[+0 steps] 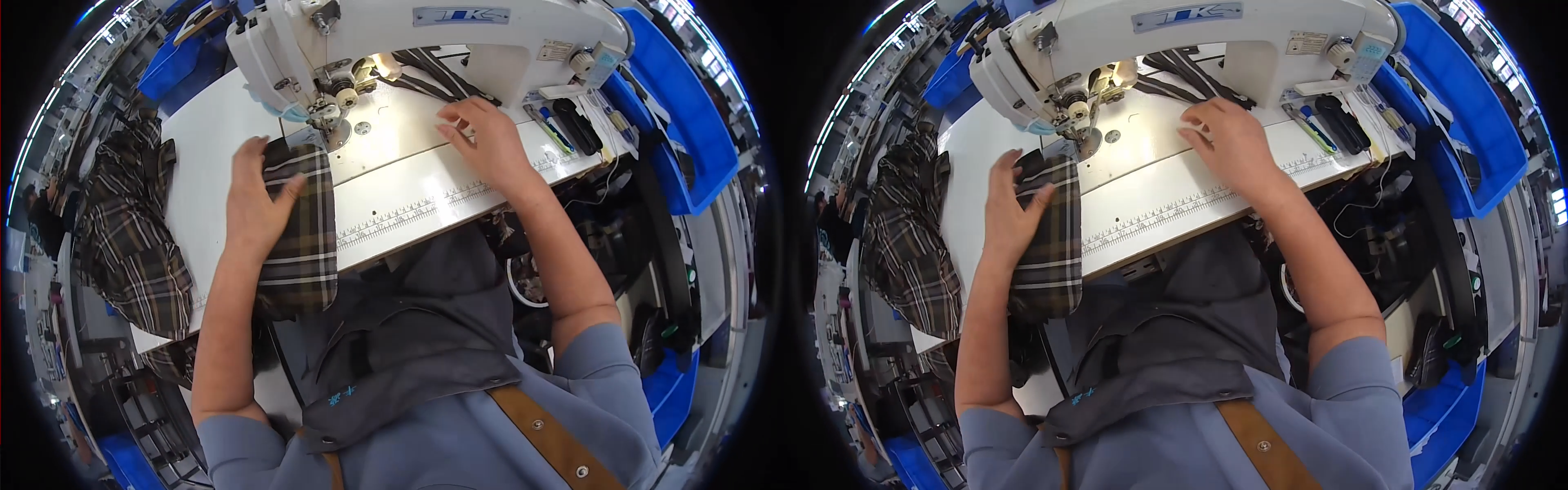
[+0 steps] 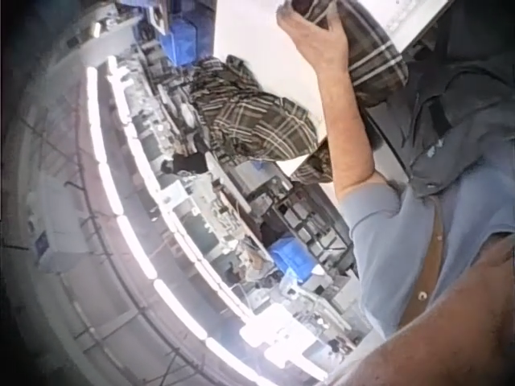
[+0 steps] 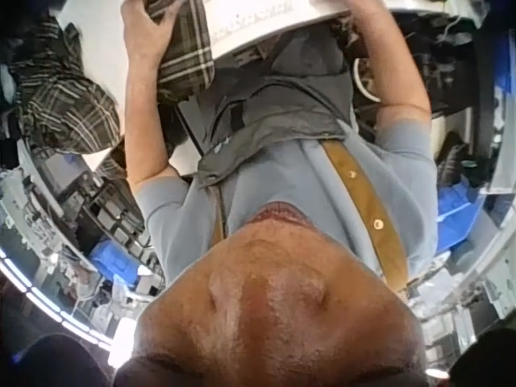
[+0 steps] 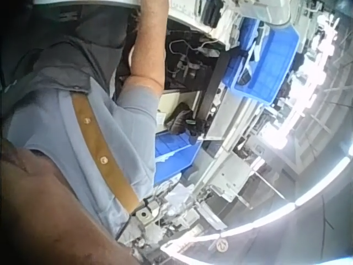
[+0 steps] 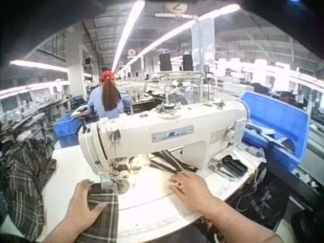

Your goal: Sewing a zipper and leather panels together using an industrial sewing machine to construct a bag.

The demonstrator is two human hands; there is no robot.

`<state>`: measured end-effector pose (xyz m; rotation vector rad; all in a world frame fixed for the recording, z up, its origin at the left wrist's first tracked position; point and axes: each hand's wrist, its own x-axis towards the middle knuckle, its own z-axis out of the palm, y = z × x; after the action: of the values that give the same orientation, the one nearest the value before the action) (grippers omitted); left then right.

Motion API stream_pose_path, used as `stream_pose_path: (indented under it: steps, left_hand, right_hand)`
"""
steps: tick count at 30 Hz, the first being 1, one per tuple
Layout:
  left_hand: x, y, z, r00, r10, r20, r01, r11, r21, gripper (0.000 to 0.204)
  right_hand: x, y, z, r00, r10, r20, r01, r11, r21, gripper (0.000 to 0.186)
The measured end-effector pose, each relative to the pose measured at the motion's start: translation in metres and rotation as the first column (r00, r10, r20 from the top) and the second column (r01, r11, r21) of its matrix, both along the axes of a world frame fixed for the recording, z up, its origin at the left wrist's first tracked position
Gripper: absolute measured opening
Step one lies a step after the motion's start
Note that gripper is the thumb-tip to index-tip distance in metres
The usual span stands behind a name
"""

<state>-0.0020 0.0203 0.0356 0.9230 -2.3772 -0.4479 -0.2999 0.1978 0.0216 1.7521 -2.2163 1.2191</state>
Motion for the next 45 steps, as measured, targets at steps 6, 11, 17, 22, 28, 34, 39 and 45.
stream_pose_path:
  steps: [6, 11, 17, 22, 28, 34, 39, 45]
  left_hand:
    - [0.018, 0.041, -0.025, 0.817, -0.126, 0.563, 0.220, 0.970, -0.101, 0.103]
    - [0.017, 0.029, -0.021, 0.816, -0.124, 0.565, 0.222, 0.969, -0.107, 0.099]
    - [0.002, 0.073, 0.010, 0.879, -0.394, 0.269, 0.434, 0.895, -0.104, 0.082]
    - [-0.030, 0.116, 0.024, 0.727, -0.686, -0.009, 0.683, 0.722, 0.115, 0.053]
    - [-0.005, 0.095, 0.042, 0.734, -0.670, -0.117, 0.674, 0.693, 0.256, 0.025]
    - [0.023, 0.089, 0.053, 0.842, -0.538, 0.046, 0.518, 0.829, 0.213, 0.029]
    - [0.041, 0.076, 0.057, 0.883, -0.427, -0.195, 0.452, 0.656, 0.605, 0.030]
    - [0.051, 0.074, 0.050, 0.865, -0.429, -0.262, 0.477, 0.865, 0.158, 0.019]
  right_hand:
    - [-0.042, -0.036, -0.020, 0.892, -0.200, -0.406, 0.209, 0.978, -0.024, 0.021]
    - [-0.029, -0.037, -0.004, 0.927, -0.112, -0.357, 0.096, 0.994, -0.061, 0.016]
    - [0.044, 0.036, 0.017, 0.898, 0.281, 0.339, -0.309, 0.951, 0.030, 0.015]
    - [0.077, 0.079, 0.028, 0.708, 0.557, 0.434, -0.592, 0.803, -0.067, 0.011]
    - [0.034, 0.138, 0.024, 0.610, 0.425, 0.669, -0.358, 0.901, -0.246, 0.011]
    - [0.003, 0.166, -0.010, 0.613, 0.267, 0.743, -0.164, 0.964, -0.210, 0.014]
    - [-0.006, 0.169, -0.027, 0.473, 0.271, 0.838, -0.115, 0.962, -0.247, 0.013]
    - [-0.021, 0.169, -0.031, 0.422, 0.340, 0.840, -0.114, 0.939, -0.323, 0.011]
